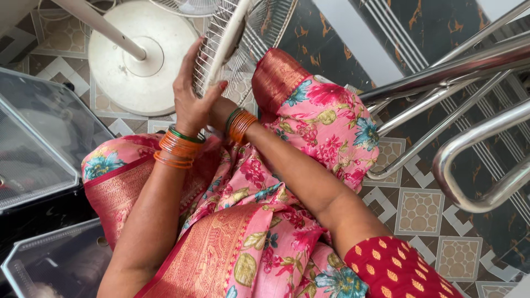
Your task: The person cleans a standing fan by brushing the front grill and wiping it with a cloth. They rotate the fan head to access different areas and continue wiping the grill and blades.
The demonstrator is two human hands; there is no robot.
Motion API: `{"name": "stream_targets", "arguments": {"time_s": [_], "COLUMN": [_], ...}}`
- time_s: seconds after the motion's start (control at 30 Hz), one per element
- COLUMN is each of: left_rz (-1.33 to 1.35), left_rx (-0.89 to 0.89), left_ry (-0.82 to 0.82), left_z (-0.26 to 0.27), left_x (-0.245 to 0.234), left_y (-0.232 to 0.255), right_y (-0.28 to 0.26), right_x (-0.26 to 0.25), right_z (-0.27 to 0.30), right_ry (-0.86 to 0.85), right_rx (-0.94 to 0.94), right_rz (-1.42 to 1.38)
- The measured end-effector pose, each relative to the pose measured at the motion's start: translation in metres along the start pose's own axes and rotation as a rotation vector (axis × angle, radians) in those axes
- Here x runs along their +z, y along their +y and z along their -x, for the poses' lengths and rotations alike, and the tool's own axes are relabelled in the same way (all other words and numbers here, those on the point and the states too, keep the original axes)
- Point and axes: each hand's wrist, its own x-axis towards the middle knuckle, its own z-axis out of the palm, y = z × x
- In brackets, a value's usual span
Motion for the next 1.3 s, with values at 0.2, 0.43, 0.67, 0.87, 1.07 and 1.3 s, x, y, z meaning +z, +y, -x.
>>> {"name": "stream_targets", "arguments": {"time_s": [0.2,0.43,0.67,0.87,1.07,1.3], "left_rz": [0.094,0.124,0.056,0.154,0.015,0.051], "left_rx": [-0.116,-0.08,-0.104,-0.135,-0.053,-0.052], "left_ry": [-0.044,0.022,0.034,-0.012,0.023,0.001], "left_z": [-0.005,-0.008,-0.004,-0.004,-0.002,0.0], "left_x": [-0.003,-0.003,-0.009,0.0,0.005,0.001], "left_y": [0.003,-0.012,-0.015,-0.004,0.0,-0.005], "right_y": [-0.01,-0.062,-0.051,-0.007,-0.014,-0.039], "right_x": [-0.083,-0.065,-0.041,-0.084,-0.047,-0.012], "right_z": [0.013,0.016,0.02,0.014,0.013,0.027], "right_ry": [0.514,0.785,0.016,0.543,0.606,-0.272], "right_rx": [0.146,0.123,0.252,0.392,0.437,0.258], "right_rz": [-0.444,-0.538,-0.379,-0.135,-0.322,0.21]}}
